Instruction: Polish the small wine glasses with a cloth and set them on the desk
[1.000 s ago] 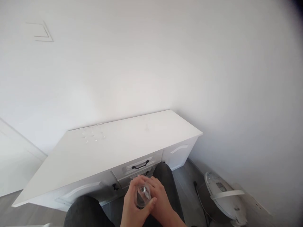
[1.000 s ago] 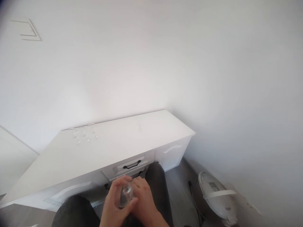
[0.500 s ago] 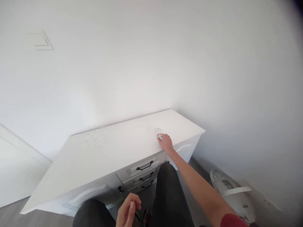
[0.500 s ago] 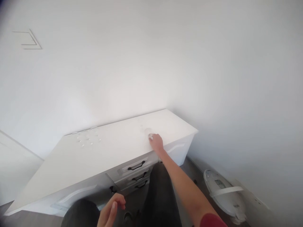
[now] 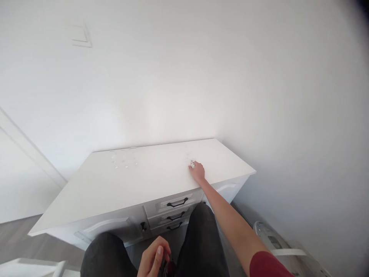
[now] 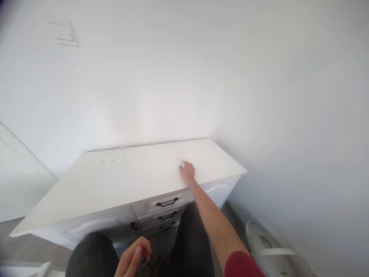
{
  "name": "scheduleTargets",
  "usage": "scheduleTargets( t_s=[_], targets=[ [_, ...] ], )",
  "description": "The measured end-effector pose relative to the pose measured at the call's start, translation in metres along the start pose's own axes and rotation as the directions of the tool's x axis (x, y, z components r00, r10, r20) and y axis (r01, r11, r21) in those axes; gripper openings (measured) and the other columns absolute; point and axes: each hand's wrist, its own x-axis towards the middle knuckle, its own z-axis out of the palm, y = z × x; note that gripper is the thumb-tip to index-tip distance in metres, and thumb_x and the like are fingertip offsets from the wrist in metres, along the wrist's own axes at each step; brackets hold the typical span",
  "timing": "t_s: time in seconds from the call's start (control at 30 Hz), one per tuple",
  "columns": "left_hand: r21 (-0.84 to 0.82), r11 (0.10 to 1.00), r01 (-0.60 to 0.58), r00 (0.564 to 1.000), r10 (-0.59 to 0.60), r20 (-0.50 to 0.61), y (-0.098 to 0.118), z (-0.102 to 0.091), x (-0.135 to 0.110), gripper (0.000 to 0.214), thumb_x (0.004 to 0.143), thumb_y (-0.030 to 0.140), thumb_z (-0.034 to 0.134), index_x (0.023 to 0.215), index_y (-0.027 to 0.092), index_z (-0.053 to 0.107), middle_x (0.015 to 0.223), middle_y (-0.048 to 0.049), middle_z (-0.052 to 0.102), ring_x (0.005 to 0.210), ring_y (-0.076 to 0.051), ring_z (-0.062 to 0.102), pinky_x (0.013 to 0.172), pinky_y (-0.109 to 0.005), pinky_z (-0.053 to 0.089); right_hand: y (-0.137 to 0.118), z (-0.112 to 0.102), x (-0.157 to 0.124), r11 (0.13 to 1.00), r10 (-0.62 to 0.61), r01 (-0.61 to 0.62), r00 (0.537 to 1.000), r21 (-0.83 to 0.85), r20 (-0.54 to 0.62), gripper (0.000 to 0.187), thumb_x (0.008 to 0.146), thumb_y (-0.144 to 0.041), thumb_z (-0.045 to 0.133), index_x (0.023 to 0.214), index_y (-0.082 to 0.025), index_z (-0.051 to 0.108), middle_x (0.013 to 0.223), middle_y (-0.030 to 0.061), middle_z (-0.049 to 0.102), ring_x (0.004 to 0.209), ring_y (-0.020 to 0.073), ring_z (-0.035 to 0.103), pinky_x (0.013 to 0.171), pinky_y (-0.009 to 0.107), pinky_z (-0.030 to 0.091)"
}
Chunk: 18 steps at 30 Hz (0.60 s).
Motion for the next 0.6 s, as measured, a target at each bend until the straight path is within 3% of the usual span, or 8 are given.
scheduleTargets(
  t_s=[0.1,0.17,0.23,0.3,0.37,0.43,0.5,0.6],
  targets=[
    [0.019,1.000,0.012,0.992,-0.010,-0.124,0.007,-0.020,0.000,0.048,0.103,0.058,0.047,0.078,0.022,0.069,0.073,-0.0035,0.064,0.074,-0.022,0.061,0.072,-0.030,0.045,-0.003,-0.003,-0.024,0.999,-0.011,0.009,0.999,-0.050,-0.031,0.035,0.102,-0.039,0.067,0.129,-0.018,0.064,0.126,0.0091,0.068,0.108,0.0257,0.069,0.093,0.047,0.059],
    [0.012,1.000,0.011,0.961,-0.008,-0.275,0.009,-0.040,0.000,0.051,0.103,0.059,0.047,0.074,0.021,0.068,0.072,-0.0040,0.065,0.072,-0.022,0.061,0.072,-0.030,0.046,-0.002,-0.001,-0.042,0.995,-0.024,0.020,0.999,-0.100,-0.044,0.033,0.102,-0.040,0.065,0.125,-0.017,0.064,0.121,0.0084,0.068,0.106,0.0253,0.068,0.092,0.046,0.057],
    [-0.003,1.000,0.015,0.880,-0.015,-0.474,0.007,-0.063,-0.001,0.052,0.103,0.061,0.048,0.076,0.021,0.068,0.071,-0.0038,0.066,0.071,-0.022,0.060,0.070,-0.030,0.047,0.000,0.002,-0.056,0.985,-0.076,0.067,0.996,-0.157,-0.051,0.029,0.102,-0.039,0.064,0.121,-0.018,0.063,0.119,0.0078,0.066,0.109,0.0265,0.064,0.094,0.047,0.054],
    [-0.010,1.000,0.016,0.797,-0.019,-0.604,0.001,-0.085,0.001,0.049,0.102,0.060,0.051,0.077,0.022,0.067,0.072,-0.0031,0.065,0.071,-0.021,0.058,0.070,-0.030,0.046,0.002,0.005,-0.064,0.972,-0.127,0.114,0.991,-0.205,-0.053,0.025,0.101,-0.038,0.062,0.117,-0.018,0.062,0.115,0.0069,0.064,0.108,0.0265,0.062,0.091,0.044,0.051],
    [-0.016,1.000,0.010,0.728,-0.019,-0.685,-0.005,-0.103,0.012,0.045,0.100,0.059,0.054,0.077,0.022,0.066,0.073,-0.0027,0.066,0.072,-0.021,0.058,0.070,-0.029,0.046,0.004,0.007,-0.067,0.960,-0.155,0.136,0.986,-0.243,-0.062,0.022,0.101,-0.036,0.061,0.113,-0.018,0.061,0.109,0.0063,0.063,0.105,0.0261,0.060,0.086,0.041,0.050],
    [-0.027,1.000,0.005,0.687,-0.023,-0.726,-0.010,-0.115,0.036,0.042,0.100,0.057,0.058,0.076,0.023,0.065,0.073,-0.0024,0.066,0.072,-0.020,0.059,0.071,-0.030,0.047,0.005,0.009,-0.067,0.953,-0.167,0.142,0.983,-0.268,-0.075,0.019,0.100,-0.034,0.061,0.111,-0.018,0.061,0.107,0.0059,0.063,0.103,0.0256,0.060,0.083,0.039,0.049],
    [-0.059,0.998,0.003,0.696,-0.044,-0.717,-0.013,-0.122,0.073,0.036,0.101,0.052,0.058,0.082,0.022,0.066,0.072,-0.0018,0.067,0.071,-0.019,0.061,0.072,-0.031,0.050,0.006,0.010,-0.066,0.949,-0.173,0.142,0.981,-0.282,-0.087,0.019,0.100,-0.033,0.061,0.111,-0.018,0.061,0.107,0.0057,0.064,0.102,0.0253,0.060,0.083,0.039,0.050],
    [-0.138,0.990,0.042,0.765,-0.120,-0.632,-0.013,-0.127,0.138,0.030,0.103,0.045,0.060,0.106,0.016,0.068,0.086,-0.0010,0.071,0.068,-0.015,0.065,0.070,-0.032,0.057,0.007,0.011,-0.064,0.942,-0.185,0.147,0.978,-0.302,-0.100,0.018,0.100,-0.033,0.063,0.111,-0.018,0.062,0.108,0.0053,0.065,0.102,0.0246,0.062,0.083,0.039,0.052]
  ],
)
